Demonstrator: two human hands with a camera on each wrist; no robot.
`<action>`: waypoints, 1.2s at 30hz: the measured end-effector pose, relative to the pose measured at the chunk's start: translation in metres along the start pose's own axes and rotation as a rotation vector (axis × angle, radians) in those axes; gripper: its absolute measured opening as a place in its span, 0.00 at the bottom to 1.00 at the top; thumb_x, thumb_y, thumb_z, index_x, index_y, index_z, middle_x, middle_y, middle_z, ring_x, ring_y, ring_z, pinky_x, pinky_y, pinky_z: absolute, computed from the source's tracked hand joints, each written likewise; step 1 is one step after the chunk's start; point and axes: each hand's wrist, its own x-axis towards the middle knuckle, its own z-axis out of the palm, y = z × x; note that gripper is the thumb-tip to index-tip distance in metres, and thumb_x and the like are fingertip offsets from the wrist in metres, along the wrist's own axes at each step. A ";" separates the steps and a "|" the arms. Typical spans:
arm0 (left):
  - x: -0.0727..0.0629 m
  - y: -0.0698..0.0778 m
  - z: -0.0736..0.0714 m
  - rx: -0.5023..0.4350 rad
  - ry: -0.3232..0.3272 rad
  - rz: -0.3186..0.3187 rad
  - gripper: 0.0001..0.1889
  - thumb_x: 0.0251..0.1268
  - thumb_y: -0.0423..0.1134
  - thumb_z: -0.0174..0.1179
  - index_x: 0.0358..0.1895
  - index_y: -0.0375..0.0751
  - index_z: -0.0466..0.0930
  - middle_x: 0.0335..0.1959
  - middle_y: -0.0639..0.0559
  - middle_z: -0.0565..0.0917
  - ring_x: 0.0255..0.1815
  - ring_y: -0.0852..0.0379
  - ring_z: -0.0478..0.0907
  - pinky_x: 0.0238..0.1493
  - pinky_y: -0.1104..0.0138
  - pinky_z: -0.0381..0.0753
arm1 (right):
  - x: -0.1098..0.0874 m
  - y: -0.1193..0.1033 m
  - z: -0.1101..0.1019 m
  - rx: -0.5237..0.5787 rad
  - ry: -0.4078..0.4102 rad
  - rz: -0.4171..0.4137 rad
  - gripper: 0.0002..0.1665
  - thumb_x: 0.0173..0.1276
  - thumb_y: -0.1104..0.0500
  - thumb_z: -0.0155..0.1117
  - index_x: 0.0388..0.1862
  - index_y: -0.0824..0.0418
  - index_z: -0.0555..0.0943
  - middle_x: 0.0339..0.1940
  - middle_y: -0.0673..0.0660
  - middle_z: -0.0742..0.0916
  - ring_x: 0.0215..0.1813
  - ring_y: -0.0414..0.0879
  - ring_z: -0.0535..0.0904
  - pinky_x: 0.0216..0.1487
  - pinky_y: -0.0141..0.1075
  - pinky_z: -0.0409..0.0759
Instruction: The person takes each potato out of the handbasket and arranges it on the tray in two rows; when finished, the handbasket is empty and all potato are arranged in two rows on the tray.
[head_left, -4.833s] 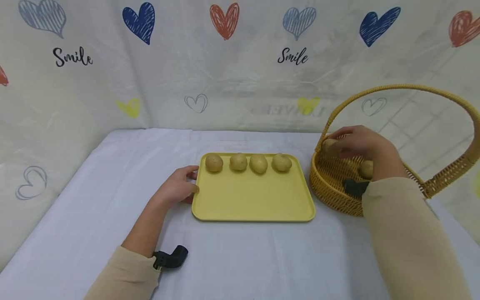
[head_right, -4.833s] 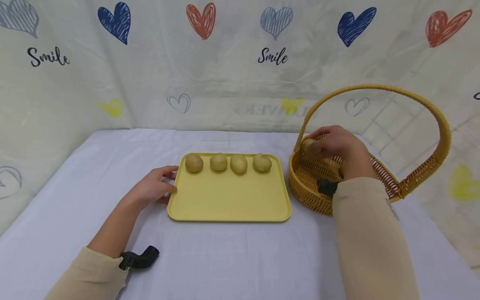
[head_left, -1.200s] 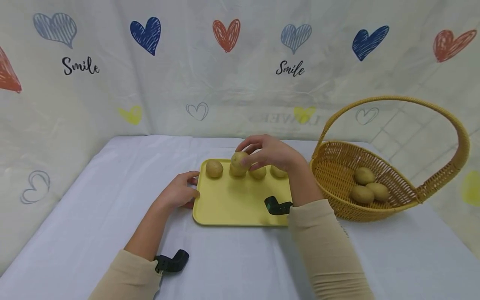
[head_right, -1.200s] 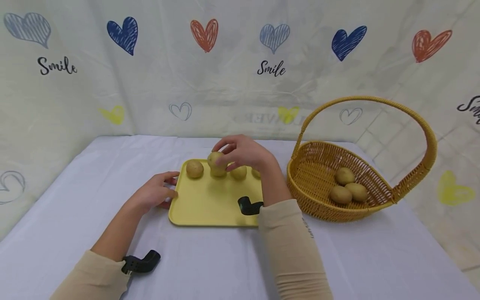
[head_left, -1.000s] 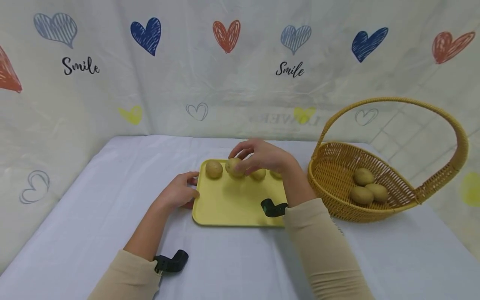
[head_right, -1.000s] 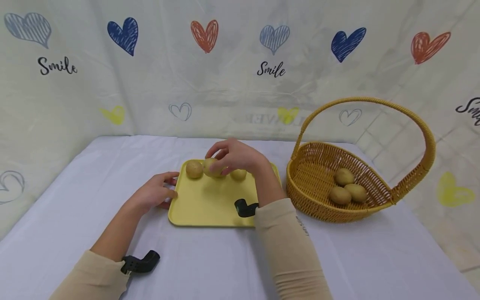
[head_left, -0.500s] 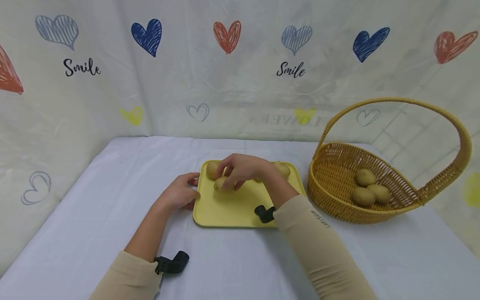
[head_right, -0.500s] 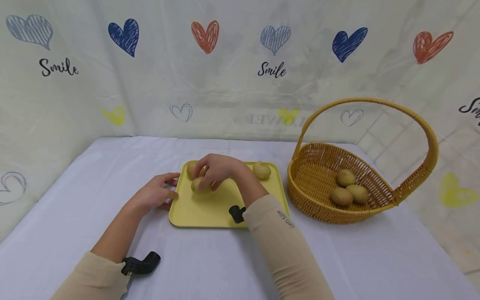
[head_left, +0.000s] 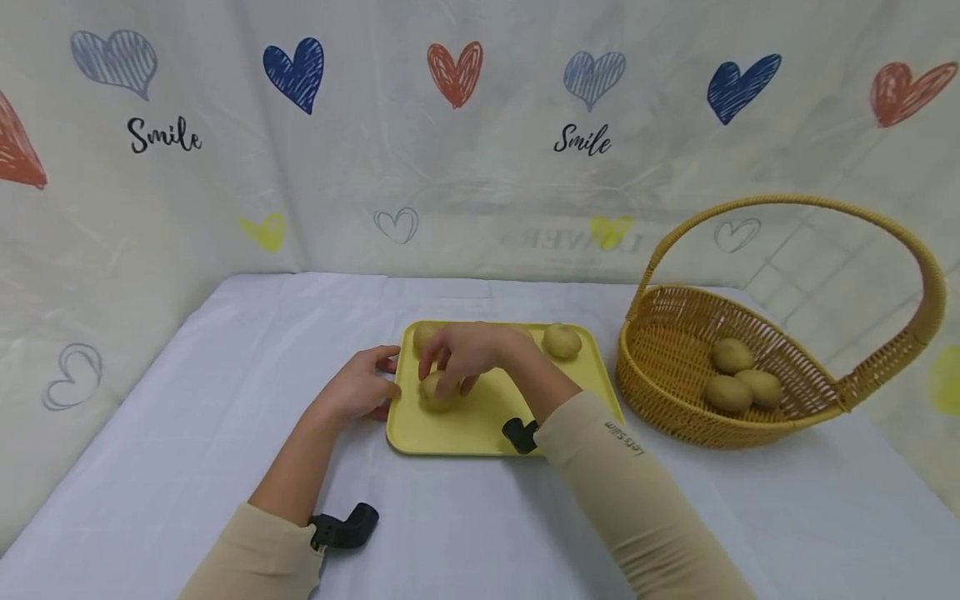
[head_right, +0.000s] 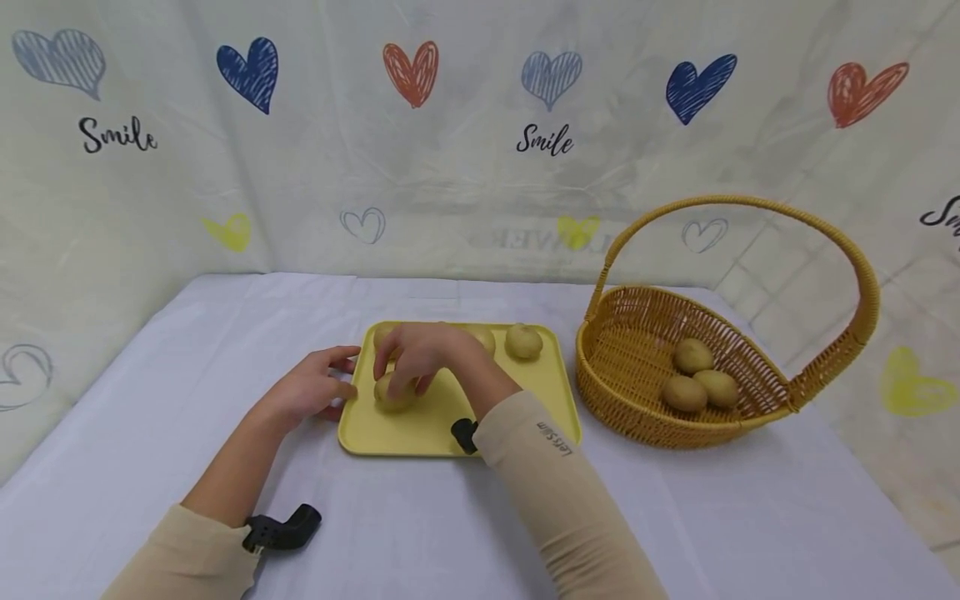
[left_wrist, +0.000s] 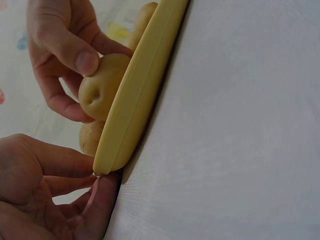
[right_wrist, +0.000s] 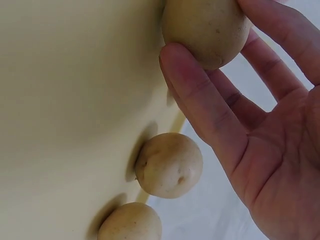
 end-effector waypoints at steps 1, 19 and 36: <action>0.000 0.000 0.000 -0.001 -0.002 -0.002 0.42 0.59 0.23 0.56 0.81 0.36 0.57 0.69 0.37 0.69 0.50 0.49 0.79 0.39 0.60 0.90 | 0.001 -0.001 0.001 -0.008 -0.001 0.001 0.19 0.59 0.64 0.76 0.50 0.56 0.85 0.48 0.59 0.85 0.39 0.46 0.83 0.44 0.42 0.89; -0.001 0.001 0.000 -0.003 -0.004 -0.005 0.43 0.59 0.23 0.56 0.81 0.36 0.57 0.68 0.38 0.69 0.50 0.49 0.80 0.39 0.60 0.90 | 0.002 -0.003 0.002 -0.072 -0.013 0.011 0.19 0.60 0.63 0.76 0.51 0.52 0.87 0.51 0.58 0.86 0.45 0.45 0.84 0.47 0.41 0.89; -0.002 0.002 0.002 0.011 0.002 -0.014 0.42 0.60 0.24 0.56 0.81 0.36 0.57 0.67 0.39 0.69 0.51 0.48 0.79 0.39 0.60 0.90 | -0.007 0.003 -0.003 -0.052 -0.002 -0.032 0.22 0.61 0.60 0.76 0.54 0.52 0.86 0.54 0.57 0.87 0.50 0.45 0.84 0.49 0.43 0.88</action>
